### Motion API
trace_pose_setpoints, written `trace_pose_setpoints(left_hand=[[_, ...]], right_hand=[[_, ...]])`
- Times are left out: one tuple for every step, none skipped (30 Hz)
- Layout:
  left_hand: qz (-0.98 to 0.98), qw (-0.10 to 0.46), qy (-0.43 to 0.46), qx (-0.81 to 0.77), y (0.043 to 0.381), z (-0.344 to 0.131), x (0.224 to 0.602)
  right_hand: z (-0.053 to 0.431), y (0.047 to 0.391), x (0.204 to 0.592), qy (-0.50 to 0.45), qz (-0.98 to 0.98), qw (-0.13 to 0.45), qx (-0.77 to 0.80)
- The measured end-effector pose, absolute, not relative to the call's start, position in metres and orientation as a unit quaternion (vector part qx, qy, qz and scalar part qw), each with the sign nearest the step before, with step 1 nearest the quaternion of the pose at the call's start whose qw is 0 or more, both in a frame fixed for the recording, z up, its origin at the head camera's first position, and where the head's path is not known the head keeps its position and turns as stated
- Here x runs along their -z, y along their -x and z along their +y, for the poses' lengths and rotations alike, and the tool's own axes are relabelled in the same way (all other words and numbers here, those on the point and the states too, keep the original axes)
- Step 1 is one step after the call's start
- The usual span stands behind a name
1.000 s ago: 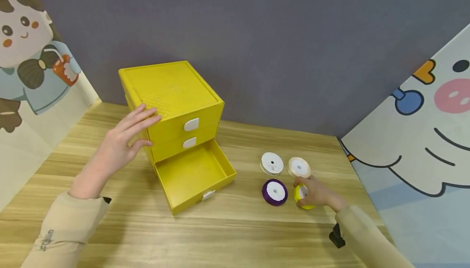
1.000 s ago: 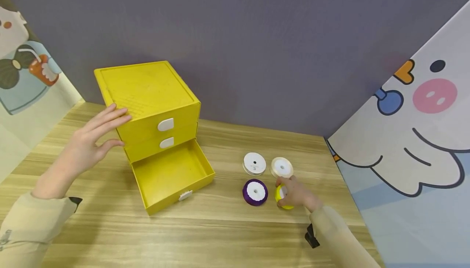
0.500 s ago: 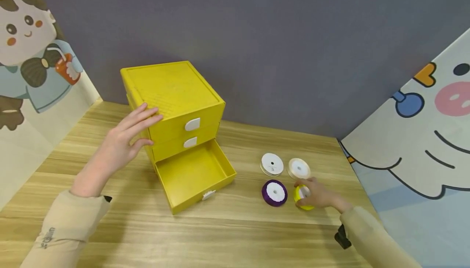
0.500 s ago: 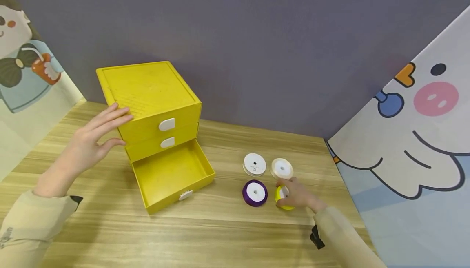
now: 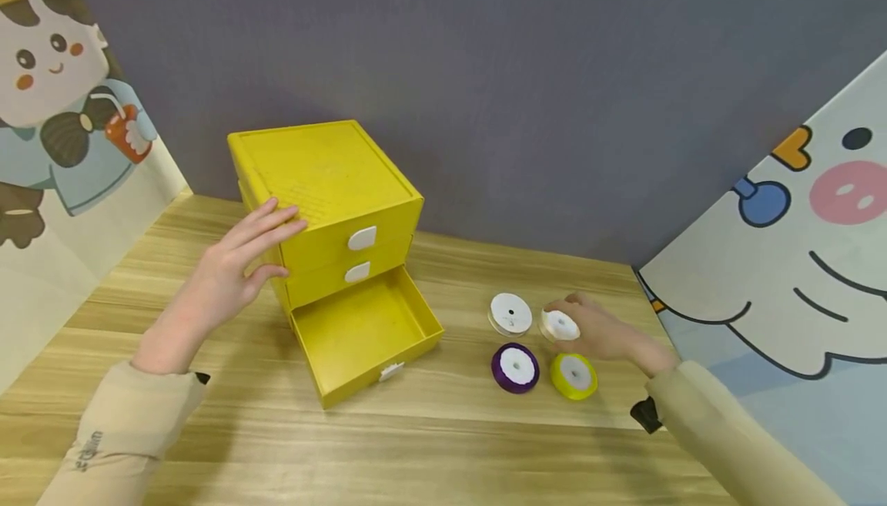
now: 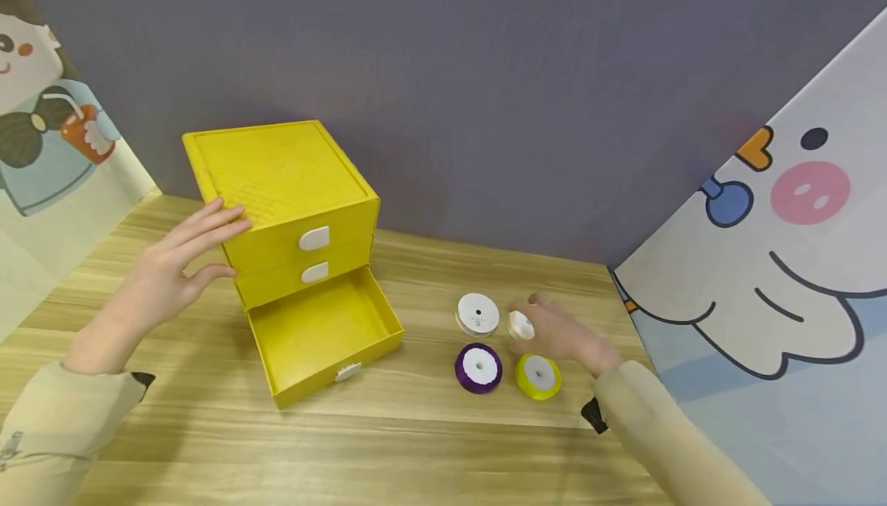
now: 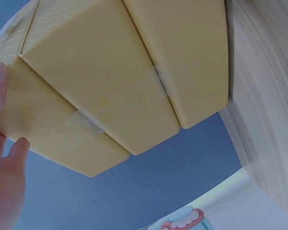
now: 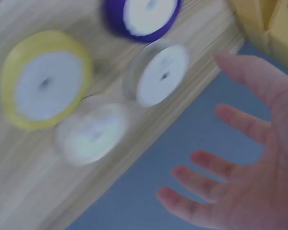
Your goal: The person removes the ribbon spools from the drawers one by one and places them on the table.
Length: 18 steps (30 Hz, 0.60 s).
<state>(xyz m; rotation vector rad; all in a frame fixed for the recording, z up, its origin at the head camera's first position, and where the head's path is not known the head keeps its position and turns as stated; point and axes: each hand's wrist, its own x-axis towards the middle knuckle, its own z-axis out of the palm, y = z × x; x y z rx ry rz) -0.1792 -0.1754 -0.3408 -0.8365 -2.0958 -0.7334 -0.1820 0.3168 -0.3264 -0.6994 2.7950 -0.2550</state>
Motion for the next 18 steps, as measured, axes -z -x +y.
trace_pose_setpoints(left_hand=[[-0.819, 0.375, 0.326, 0.286, 0.179, -0.175, 0.341], [-0.82, 0.374, 0.326, 0.286, 0.179, -0.175, 0.341], [-0.821, 0.372, 0.325, 0.286, 0.179, -0.175, 0.341], [-0.822, 0.371, 0.324, 0.285, 0.179, -0.175, 0.341], [-0.823, 0.37, 0.323, 0.284, 0.178, -0.175, 0.341], [-0.824, 0.369, 0.323, 0.284, 0.178, -0.175, 0.341], [-0.825, 0.368, 0.321, 0.285, 0.178, -0.175, 0.341], [-0.825, 0.367, 0.32, 0.285, 0.178, -0.175, 0.34], [-0.826, 0.367, 0.32, 0.285, 0.177, -0.175, 0.34], [-0.826, 0.367, 0.32, 0.285, 0.177, -0.175, 0.34], [-0.826, 0.366, 0.319, 0.285, 0.177, -0.175, 0.34], [-0.826, 0.366, 0.319, 0.285, 0.177, -0.175, 0.34], [-0.827, 0.366, 0.319, 0.284, 0.177, -0.175, 0.34], [-0.827, 0.366, 0.32, 0.283, 0.177, -0.175, 0.34], [-0.827, 0.366, 0.32, 0.283, 0.177, -0.175, 0.34], [-0.827, 0.367, 0.32, 0.282, 0.177, -0.175, 0.34], [-0.827, 0.367, 0.32, 0.282, 0.177, -0.175, 0.34], [-0.826, 0.367, 0.321, 0.282, 0.177, -0.175, 0.34]], right_hand=[[0.31, 0.182, 0.324, 0.241, 0.959, 0.12, 0.086], [0.303, 0.181, 0.322, 0.244, 0.959, 0.117, 0.082], [0.297, 0.18, 0.32, 0.246, 0.959, 0.115, 0.076], [0.291, 0.178, 0.319, 0.246, 0.96, 0.116, 0.074], [0.284, 0.177, 0.318, 0.244, 0.96, 0.116, 0.073], [0.279, 0.175, 0.318, 0.247, 0.959, 0.119, 0.072], [0.273, 0.173, 0.318, 0.246, 0.958, 0.125, 0.072], [0.268, 0.172, 0.318, 0.249, 0.957, 0.128, 0.073], [0.262, 0.17, 0.318, 0.253, 0.956, 0.13, 0.075], [0.257, 0.169, 0.318, 0.257, 0.954, 0.133, 0.075], [0.252, 0.168, 0.318, 0.26, 0.953, 0.136, 0.075], [0.247, 0.167, 0.318, 0.266, 0.951, 0.137, 0.072], [0.242, 0.167, 0.318, 0.272, 0.95, 0.136, 0.069], [0.238, 0.166, 0.318, 0.279, 0.949, 0.132, 0.064], [0.233, 0.164, 0.319, 0.286, 0.947, 0.129, 0.064], [0.229, 0.163, 0.319, 0.292, 0.946, 0.126, 0.066], [0.225, 0.161, 0.319, 0.299, 0.944, 0.122, 0.068], [0.221, 0.159, 0.32, 0.306, 0.942, 0.12, 0.069]])
